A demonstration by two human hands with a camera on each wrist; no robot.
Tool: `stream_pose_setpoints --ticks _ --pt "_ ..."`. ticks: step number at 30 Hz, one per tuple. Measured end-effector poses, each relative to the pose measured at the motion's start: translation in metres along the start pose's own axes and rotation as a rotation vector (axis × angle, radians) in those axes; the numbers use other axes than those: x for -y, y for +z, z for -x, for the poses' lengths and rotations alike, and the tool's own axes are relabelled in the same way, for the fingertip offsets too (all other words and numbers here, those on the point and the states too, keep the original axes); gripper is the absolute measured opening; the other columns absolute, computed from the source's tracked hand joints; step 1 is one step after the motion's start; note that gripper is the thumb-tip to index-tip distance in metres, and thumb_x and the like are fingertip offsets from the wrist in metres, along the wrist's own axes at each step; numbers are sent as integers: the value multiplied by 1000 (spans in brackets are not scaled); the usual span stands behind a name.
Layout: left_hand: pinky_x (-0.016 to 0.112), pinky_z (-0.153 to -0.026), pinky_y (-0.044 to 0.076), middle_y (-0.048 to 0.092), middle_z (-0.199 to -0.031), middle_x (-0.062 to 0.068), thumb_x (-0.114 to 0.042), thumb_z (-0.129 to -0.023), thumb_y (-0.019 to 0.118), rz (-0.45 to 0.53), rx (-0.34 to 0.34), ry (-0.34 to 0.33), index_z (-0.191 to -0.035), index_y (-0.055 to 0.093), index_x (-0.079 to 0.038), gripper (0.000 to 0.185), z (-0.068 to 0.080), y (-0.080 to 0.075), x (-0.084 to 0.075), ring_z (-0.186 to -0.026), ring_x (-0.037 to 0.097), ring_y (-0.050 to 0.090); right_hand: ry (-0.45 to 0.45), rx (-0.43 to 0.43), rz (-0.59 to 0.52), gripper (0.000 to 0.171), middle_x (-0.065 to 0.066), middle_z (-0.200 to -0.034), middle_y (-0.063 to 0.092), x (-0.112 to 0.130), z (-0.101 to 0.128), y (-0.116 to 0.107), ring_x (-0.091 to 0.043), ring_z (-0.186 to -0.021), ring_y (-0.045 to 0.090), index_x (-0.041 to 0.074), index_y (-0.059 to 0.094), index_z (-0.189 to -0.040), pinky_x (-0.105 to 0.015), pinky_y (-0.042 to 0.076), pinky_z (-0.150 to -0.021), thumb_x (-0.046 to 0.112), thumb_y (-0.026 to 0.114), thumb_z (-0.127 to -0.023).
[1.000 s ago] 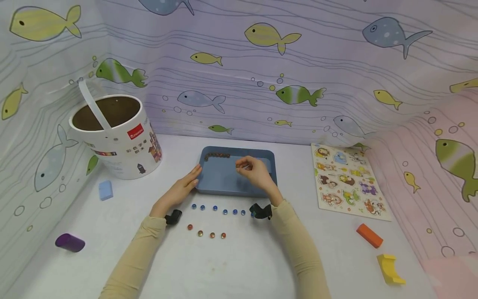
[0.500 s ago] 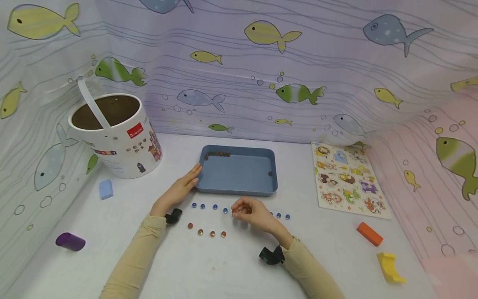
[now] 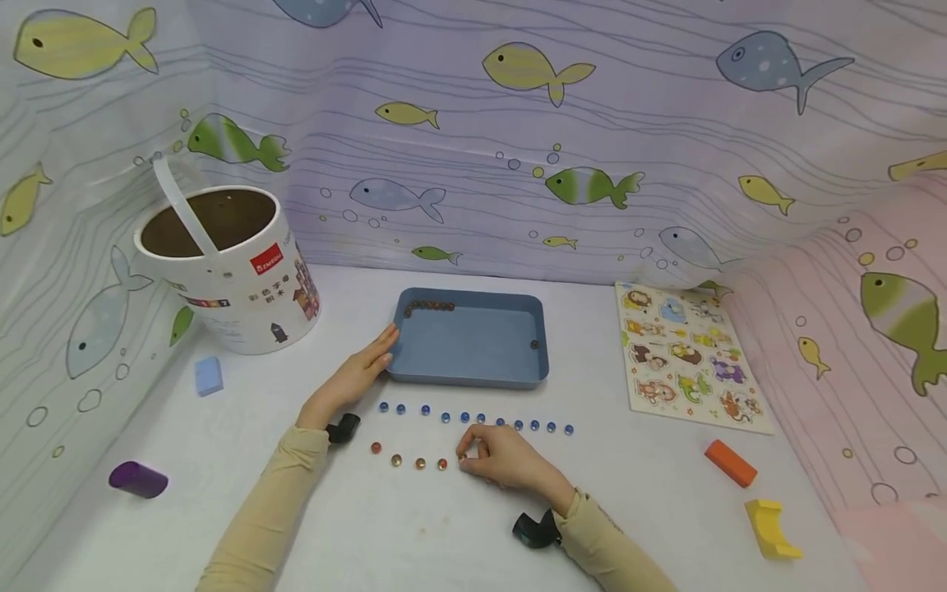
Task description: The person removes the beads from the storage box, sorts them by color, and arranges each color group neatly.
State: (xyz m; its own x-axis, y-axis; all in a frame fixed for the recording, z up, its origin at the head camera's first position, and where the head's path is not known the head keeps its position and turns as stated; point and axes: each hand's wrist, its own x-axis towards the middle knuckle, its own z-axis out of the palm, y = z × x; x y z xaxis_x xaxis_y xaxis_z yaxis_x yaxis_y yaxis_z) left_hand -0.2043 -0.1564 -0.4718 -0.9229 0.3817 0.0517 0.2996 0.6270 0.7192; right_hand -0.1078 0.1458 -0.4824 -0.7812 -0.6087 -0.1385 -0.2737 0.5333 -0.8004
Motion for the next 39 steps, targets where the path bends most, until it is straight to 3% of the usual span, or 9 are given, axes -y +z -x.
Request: stream_pose_setpoints --ticks 7,15,23,29,34,39 --pt "52 -121 19 16 -163 12 -17 -105 38 -15 5 0 -153 25 -3 51 0 -1 1 -148 35 20 -23 10 -10 12 7 -56 51 4 -1 -8 -2 -41 42 19 66 -102 -18 37 -40 22 68 -91" --pt "52 -121 18 15 -163 12 -17 -106 38 -6 1 -6 -153 25 -4 51 0 -3 0 -148 35 19 -71 -158 -44 24 -5 -92 67 22 -23 -58 -9 -72 57 5 66 -112 -21 50 -61 20 63 -95" --pt "52 -122 18 14 -163 10 -18 -106 37 1 10 -9 -153 25 -4 51 1 -1 1 -149 34 19 -83 -322 -93 26 -12 -119 68 25 -79 -106 -23 -100 62 8 64 -120 -36 54 -85 20 61 -97" --pt "53 -121 18 15 -163 11 -18 -106 37 2 5 -2 -153 26 -4 50 1 0 2 -149 35 19 1 -295 -204 32 -15 -128 63 23 -126 -123 -31 -115 60 7 61 -126 -54 49 -98 21 60 -97" --pt "52 -121 18 16 -163 11 -18 -106 37 0 4 7 -152 26 -3 50 1 -1 1 -148 34 19 82 -285 -169 34 -15 -128 63 17 -158 -125 -34 -115 59 5 61 -127 -52 50 -98 21 60 -97" --pt "52 -121 19 16 -162 11 -17 -105 38 3 2 8 -152 27 -2 50 1 -2 -1 -148 35 20 143 -332 -126 29 -11 -127 64 7 -184 -119 -28 -118 59 10 66 -123 -44 51 -99 20 62 -96"
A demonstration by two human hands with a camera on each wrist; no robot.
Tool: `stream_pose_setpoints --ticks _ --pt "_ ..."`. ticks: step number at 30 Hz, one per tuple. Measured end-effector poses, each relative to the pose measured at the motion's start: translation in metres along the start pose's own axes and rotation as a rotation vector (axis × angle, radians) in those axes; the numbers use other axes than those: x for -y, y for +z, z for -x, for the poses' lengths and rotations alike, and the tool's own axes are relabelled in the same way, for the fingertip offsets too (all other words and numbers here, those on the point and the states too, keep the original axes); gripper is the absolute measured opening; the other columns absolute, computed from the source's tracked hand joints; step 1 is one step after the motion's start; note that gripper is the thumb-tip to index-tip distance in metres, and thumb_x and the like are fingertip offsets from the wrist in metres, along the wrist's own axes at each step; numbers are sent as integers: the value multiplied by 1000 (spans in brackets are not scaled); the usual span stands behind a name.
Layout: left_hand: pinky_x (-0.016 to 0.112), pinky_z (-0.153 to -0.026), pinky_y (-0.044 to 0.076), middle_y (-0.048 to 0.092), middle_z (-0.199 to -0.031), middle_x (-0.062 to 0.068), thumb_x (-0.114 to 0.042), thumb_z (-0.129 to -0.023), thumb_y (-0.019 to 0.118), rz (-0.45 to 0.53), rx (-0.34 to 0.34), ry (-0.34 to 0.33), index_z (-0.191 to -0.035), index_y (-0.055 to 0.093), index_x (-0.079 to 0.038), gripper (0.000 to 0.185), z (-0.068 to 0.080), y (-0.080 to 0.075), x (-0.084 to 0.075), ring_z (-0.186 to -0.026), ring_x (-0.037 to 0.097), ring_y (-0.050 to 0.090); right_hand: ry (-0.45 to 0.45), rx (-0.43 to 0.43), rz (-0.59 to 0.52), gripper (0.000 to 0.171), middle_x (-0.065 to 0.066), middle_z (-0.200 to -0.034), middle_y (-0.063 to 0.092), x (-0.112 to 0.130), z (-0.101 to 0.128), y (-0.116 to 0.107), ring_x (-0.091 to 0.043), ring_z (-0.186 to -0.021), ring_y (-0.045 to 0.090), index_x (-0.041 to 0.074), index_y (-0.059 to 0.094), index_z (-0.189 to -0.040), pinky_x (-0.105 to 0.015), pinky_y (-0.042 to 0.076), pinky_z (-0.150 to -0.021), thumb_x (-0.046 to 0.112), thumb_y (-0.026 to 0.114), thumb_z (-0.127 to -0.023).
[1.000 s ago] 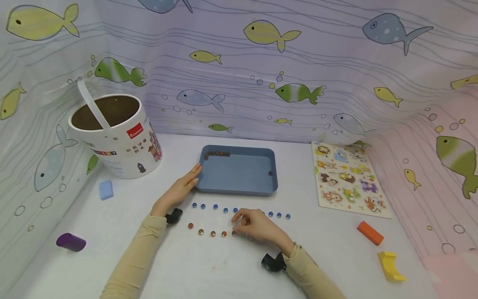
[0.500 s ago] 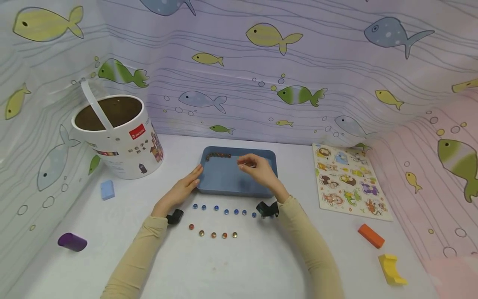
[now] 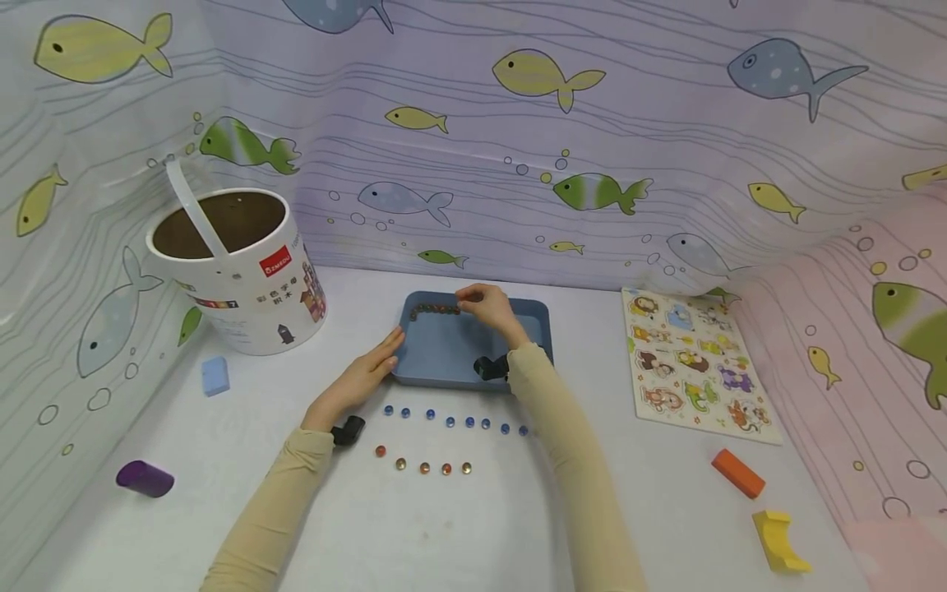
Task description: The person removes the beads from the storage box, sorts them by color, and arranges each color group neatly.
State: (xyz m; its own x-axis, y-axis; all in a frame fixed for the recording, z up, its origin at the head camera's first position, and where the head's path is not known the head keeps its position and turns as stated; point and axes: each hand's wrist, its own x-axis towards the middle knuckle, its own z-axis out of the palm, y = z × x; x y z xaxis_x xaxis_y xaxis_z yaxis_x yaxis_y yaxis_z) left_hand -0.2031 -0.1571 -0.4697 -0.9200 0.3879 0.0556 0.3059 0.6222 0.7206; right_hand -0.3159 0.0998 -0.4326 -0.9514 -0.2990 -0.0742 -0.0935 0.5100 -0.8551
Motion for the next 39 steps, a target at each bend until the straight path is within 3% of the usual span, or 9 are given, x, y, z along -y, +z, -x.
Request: stream_pose_setpoints --ticks 4,11,15,19,27,34,39 --pt "52 -121 18 16 -163 11 -18 -106 38 4 -4 -6 -152 26 -2 51 1 0 1 -148 34 20 26 -33 21 27 -9 -126 65 -7 -12 12 -27 -119 58 13 68 -120 -43 50 -99 22 63 -95" --pt "51 -122 18 16 -163 9 -20 -106 37 14 -1 -17 -152 26 -3 51 1 0 0 -149 33 19 16 -75 79 29 -11 -124 67 -19 -18 27 -26 -110 63 11 66 -123 -37 56 -88 19 63 -95" --pt "51 -122 19 18 -163 9 -19 -105 38 14 -5 -10 -152 28 -3 50 1 -1 -2 -148 33 21 -1 -95 147 28 -11 -119 69 -21 -17 29 -26 -109 64 9 68 -121 -38 55 -91 16 65 -93" --pt "51 -121 19 17 -163 10 -19 -106 38 6 -5 -3 -152 27 -3 51 1 0 -2 -148 33 20 -14 -90 241 26 -11 -114 71 -20 -16 31 -26 -107 65 8 70 -116 -38 54 -93 13 68 -91" --pt "51 -122 18 17 -163 10 -18 -105 39 17 -8 -7 -152 27 -3 51 1 1 -1 -149 33 20 -13 -66 317 20 -10 -109 73 -19 -15 30 -26 -103 65 6 73 -108 -38 54 -92 12 69 -89" --pt "51 -122 18 17 -162 10 -19 -105 38 12 -4 -11 -152 27 -3 51 2 2 1 -148 34 20 -11 26 207 26 -11 -118 68 -13 2 16 -25 -101 64 9 70 -117 -34 54 -79 19 62 -96" --pt "52 -122 18 16 -163 10 -19 -106 38 -1 -8 -8 -152 26 -4 51 1 1 2 -149 34 20 -63 74 4 32 -14 -123 66 -2 22 1 -33 -106 62 4 64 -125 -46 54 -89 20 59 -97"
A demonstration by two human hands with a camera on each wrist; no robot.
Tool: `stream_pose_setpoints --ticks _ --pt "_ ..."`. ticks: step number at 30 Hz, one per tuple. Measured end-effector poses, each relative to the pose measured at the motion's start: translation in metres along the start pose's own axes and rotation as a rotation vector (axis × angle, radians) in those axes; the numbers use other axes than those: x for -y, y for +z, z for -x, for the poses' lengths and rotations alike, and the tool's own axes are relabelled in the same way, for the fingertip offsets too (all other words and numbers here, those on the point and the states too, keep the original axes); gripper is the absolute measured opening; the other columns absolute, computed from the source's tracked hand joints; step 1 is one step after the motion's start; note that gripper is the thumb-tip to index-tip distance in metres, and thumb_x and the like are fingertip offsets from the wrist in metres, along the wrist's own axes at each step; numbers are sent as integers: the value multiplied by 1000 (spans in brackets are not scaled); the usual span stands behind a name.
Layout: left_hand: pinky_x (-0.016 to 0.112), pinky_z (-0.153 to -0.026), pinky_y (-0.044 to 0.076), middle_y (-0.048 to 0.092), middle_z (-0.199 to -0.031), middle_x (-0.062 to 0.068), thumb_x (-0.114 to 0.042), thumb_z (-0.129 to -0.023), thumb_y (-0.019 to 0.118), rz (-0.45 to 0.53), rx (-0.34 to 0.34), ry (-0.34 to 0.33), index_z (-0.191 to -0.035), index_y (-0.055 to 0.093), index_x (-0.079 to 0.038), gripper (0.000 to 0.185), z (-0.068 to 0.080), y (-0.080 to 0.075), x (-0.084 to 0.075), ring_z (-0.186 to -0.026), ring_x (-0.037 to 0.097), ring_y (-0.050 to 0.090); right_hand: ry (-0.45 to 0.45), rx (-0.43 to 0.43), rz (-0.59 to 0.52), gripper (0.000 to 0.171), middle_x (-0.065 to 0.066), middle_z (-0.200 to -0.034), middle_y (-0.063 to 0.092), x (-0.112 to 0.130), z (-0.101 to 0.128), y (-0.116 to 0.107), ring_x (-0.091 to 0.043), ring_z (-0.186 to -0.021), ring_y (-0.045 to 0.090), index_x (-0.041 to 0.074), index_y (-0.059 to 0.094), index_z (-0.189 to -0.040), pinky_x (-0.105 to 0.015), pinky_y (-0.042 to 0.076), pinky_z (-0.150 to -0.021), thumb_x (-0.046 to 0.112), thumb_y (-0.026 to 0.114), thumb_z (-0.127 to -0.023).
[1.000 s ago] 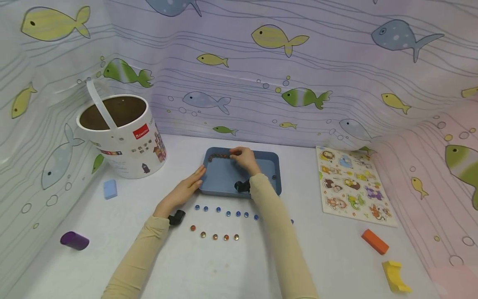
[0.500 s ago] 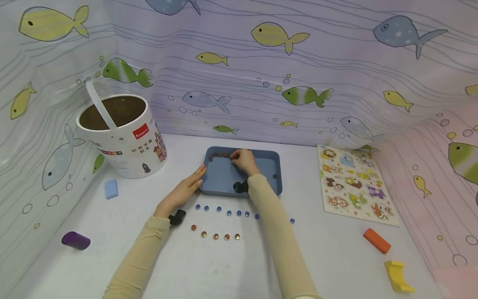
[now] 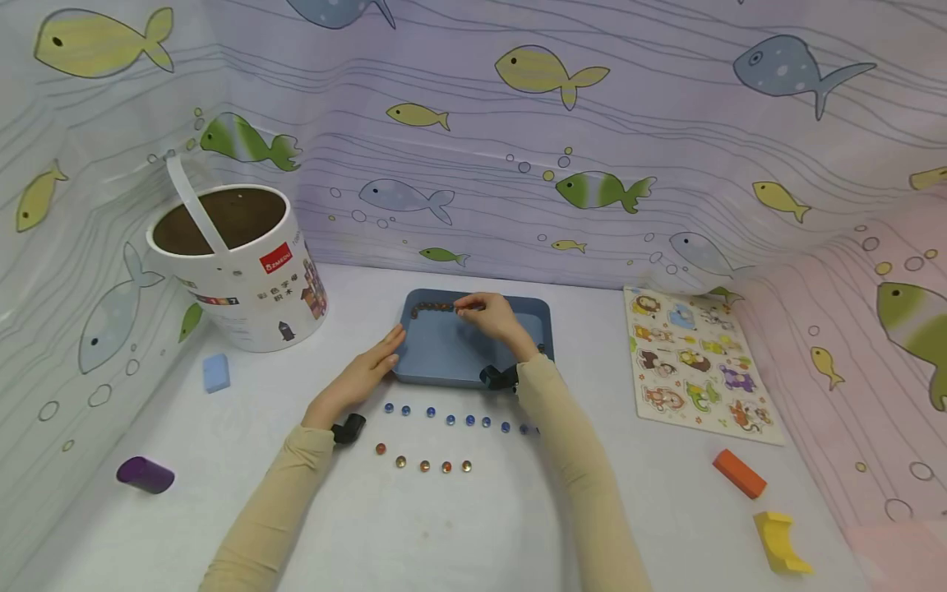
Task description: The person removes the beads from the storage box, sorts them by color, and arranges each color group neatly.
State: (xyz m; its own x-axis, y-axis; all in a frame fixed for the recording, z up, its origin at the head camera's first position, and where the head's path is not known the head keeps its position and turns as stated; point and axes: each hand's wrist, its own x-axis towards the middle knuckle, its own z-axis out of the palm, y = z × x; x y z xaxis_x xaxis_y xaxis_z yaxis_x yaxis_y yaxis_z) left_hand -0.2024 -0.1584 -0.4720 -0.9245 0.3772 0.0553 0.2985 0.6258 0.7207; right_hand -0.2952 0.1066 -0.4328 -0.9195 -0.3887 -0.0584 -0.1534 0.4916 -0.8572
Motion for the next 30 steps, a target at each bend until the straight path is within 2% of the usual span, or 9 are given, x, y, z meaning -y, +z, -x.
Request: stream_pose_setpoints --ticks 2,6,13,16,19,22,26,30 --pt "52 -122 18 16 -163 9 -19 -106 38 -2 4 -6 -153 26 -4 51 0 0 0 -149 34 19 -17 7 -68 33 -15 -124 65 3 9 -3 -37 -109 61 4 63 -125 -50 53 -93 20 59 -97" --pt "51 -122 17 15 -163 7 -20 -106 37 6 13 -22 -153 26 -5 51 0 0 1 -149 33 18 -31 14 -131 31 -16 -124 65 7 33 -6 -41 -113 59 5 64 -124 -54 50 -97 20 60 -97" --pt "50 -122 17 14 -163 7 -21 -106 37 5 18 -23 -153 25 -6 51 -1 0 1 -149 32 18 -76 76 -189 33 -23 -126 63 3 88 0 -44 -114 58 -5 60 -124 -53 51 -96 13 59 -97" --pt "50 -122 17 15 -163 7 -22 -106 36 6 15 -11 -153 24 -6 51 -3 0 0 -149 32 19 -48 90 -179 31 -21 -125 64 -6 114 5 -38 -111 61 -2 62 -123 -42 55 -91 15 59 -97" --pt "51 -122 17 15 -163 8 -21 -106 37 8 14 -4 -153 24 -5 51 -4 1 -2 -149 33 19 -21 110 -171 29 -20 -122 65 -19 139 12 -32 -102 64 0 64 -120 -30 55 -78 15 60 -96" --pt "49 -123 17 15 -163 7 -21 -106 37 -2 19 -12 -154 22 -7 52 -4 0 -2 -149 31 19 -31 145 -148 26 -20 -117 67 -31 157 17 -22 -89 65 0 66 -116 -25 52 -68 15 62 -95" --pt "48 -123 16 13 -163 7 -21 -106 36 -6 21 -28 -155 18 -9 53 -3 0 -2 -150 30 17 -53 197 -120 21 -20 -108 70 -37 170 19 -10 -81 62 -1 68 -110 -21 51 -67 9 64 -92" --pt "49 -123 16 14 -163 9 -20 -106 36 -6 20 -31 -155 18 -7 53 -2 -1 -5 -150 32 17 -68 262 -55 16 -14 -101 72 -41 174 21 -5 -76 60 4 71 -104 -18 50 -64 8 68 -89"
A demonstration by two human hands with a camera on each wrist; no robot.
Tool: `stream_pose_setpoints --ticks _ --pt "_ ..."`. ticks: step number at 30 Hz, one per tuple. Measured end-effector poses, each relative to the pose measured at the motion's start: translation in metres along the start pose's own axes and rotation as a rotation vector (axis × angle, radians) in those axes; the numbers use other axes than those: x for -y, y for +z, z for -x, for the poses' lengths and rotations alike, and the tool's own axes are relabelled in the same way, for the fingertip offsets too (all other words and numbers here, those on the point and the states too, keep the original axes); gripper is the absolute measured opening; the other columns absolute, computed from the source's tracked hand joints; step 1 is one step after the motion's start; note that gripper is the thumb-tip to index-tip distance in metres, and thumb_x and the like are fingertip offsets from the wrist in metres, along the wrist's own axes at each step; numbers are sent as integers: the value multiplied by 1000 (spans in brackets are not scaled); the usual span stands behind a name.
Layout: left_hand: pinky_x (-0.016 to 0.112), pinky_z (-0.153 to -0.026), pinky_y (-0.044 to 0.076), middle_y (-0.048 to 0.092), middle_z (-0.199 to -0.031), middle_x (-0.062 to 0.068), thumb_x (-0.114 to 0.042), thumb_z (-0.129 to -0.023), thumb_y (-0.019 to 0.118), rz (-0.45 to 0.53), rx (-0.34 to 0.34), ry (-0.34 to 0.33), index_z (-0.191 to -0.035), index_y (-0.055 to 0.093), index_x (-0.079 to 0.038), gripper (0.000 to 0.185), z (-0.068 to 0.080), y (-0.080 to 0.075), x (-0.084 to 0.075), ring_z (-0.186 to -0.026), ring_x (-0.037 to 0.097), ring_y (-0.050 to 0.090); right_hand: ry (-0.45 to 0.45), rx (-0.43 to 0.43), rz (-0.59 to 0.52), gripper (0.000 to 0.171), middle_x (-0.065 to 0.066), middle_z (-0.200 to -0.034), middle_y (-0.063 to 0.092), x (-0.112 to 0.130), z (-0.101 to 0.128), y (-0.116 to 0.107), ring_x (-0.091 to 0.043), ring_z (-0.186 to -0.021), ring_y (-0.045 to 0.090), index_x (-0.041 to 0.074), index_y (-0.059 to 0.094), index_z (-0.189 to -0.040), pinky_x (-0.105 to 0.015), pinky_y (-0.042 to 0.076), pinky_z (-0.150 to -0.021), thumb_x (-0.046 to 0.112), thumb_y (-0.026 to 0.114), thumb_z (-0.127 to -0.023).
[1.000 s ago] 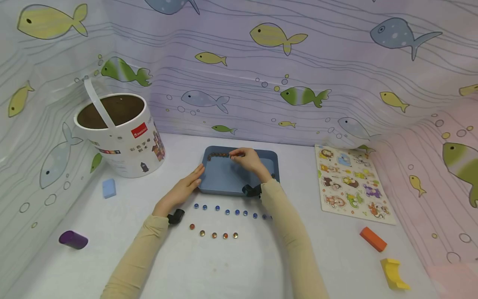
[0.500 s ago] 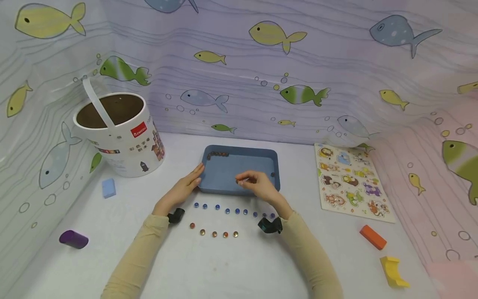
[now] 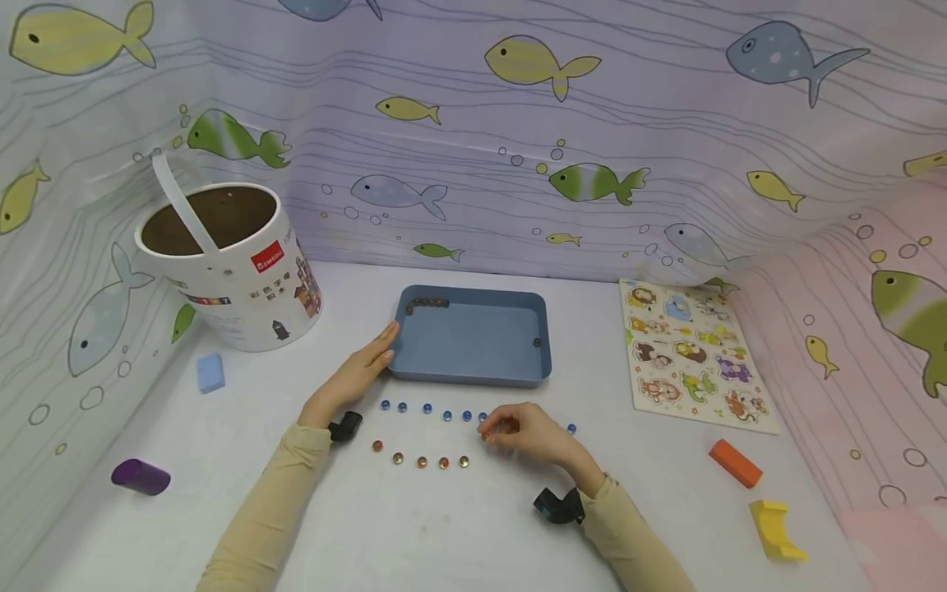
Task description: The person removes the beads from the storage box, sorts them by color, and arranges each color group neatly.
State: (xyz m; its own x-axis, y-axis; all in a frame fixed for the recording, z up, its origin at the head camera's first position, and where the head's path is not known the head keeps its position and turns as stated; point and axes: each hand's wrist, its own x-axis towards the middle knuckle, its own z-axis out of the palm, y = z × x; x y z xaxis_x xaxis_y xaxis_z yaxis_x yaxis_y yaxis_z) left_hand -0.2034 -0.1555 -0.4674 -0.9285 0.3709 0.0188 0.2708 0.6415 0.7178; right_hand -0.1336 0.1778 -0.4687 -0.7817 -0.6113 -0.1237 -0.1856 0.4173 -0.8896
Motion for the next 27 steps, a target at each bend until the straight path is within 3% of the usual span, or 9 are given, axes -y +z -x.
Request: stream_pose_setpoints --ticks 9,27 --pt "49 -123 16 14 -163 10 -18 -106 37 9 -7 6 -155 18 -7 54 0 1 0 -150 32 17 -33 49 158 8 4 -78 64 -3 1 12 -1 -61 48 18 73 -92 -18 43 -55 15 74 -85" --pt "50 -123 16 14 -163 9 -19 -106 36 5 -1 8 -155 18 -8 53 1 0 1 -150 32 17 -37 91 178 12 8 -80 64 5 2 18 0 -62 49 19 71 -89 -17 45 -55 15 78 -81"
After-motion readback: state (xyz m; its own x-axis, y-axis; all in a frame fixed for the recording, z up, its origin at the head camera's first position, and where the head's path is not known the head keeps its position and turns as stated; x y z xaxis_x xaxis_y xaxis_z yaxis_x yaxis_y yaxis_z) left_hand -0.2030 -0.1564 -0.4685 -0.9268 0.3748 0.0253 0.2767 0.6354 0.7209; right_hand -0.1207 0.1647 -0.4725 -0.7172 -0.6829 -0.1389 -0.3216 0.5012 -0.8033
